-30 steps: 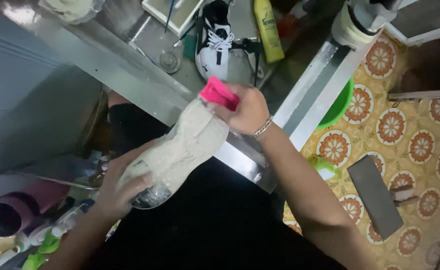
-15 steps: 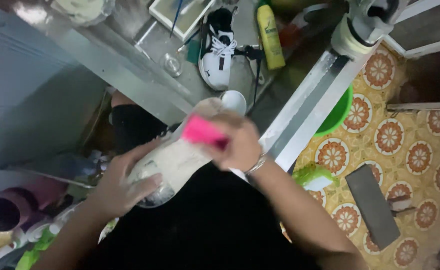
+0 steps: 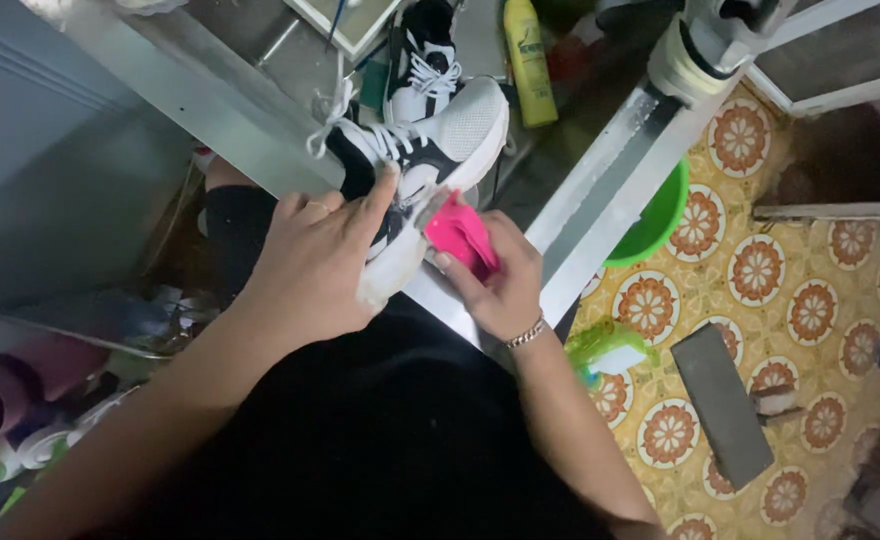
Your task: Cleaning and scrubbing sneakers using a brush and soap in a sink.
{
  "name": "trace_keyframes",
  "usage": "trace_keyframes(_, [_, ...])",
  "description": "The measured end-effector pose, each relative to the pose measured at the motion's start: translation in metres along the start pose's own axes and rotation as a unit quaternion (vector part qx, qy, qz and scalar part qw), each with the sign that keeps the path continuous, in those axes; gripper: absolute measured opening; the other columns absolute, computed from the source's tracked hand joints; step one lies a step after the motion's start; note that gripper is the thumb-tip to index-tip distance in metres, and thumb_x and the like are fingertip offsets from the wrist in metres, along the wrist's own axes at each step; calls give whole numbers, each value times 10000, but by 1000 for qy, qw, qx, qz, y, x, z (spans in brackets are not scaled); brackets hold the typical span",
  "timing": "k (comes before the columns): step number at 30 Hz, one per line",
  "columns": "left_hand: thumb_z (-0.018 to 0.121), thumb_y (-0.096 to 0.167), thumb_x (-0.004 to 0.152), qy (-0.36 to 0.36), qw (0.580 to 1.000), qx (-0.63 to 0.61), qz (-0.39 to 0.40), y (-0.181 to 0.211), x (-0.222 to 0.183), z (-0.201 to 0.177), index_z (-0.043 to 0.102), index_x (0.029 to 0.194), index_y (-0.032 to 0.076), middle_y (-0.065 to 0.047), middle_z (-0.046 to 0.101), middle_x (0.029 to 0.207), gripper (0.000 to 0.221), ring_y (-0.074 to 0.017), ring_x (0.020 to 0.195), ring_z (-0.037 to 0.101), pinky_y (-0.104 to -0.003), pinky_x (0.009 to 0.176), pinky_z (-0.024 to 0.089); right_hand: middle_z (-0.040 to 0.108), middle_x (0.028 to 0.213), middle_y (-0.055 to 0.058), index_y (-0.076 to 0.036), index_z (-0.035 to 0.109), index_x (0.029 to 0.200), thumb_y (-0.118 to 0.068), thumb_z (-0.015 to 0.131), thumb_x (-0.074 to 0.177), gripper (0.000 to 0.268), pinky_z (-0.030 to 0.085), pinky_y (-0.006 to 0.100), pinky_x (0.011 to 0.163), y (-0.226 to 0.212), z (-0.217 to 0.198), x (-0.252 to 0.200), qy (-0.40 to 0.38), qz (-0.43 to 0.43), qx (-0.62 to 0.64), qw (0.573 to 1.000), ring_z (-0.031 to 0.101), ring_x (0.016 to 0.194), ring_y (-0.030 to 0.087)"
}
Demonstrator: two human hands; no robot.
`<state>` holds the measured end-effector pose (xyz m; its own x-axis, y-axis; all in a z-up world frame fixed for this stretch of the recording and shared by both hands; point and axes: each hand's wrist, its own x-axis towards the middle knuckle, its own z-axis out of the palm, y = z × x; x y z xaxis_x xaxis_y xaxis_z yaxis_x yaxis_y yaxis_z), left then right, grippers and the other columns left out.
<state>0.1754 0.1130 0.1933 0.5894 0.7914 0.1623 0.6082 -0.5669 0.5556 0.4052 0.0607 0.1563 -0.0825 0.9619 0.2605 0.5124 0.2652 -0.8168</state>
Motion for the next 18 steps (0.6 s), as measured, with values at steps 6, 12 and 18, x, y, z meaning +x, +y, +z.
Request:
trace_keyframes(6, [773, 181, 614, -99, 994, 15, -39, 4, 10, 6, 337, 1549, 15, -161, 675, 790, 1045, -375, 770, 652, -490, 740, 436, 661, 936, 138, -4, 691, 1064, -189, 889, 810, 372, 551, 335, 739, -16, 3, -7, -67, -62, 67, 994, 680, 819, 262])
trace_keyframes(12, [774, 141, 556, -48, 998, 3, -28, 3, 12, 12, 391, 1513, -17, -184, 676, 768, 1043, -396, 738, 662, -489, 738, 489, 691, 823, 107, -20, 755, 1039, -185, 922, 786, 345, 506, 327, 650, 10, 0, -1, 10, -3, -29, 1000, 645, 681, 230])
trace_keyframes(18, [780, 149, 521, -67, 997, -16, -38, 2, 12, 13, 409, 1500, -11, -171, 676, 732, 1059, -379, 704, 670, -468, 683, 501, 689, 821, 98, 16, 739, 1116, -173, 882, 810, 387, 489, 320, 602, 17, 4, -3, 6, 7, 24, 1000, 615, 662, 202])
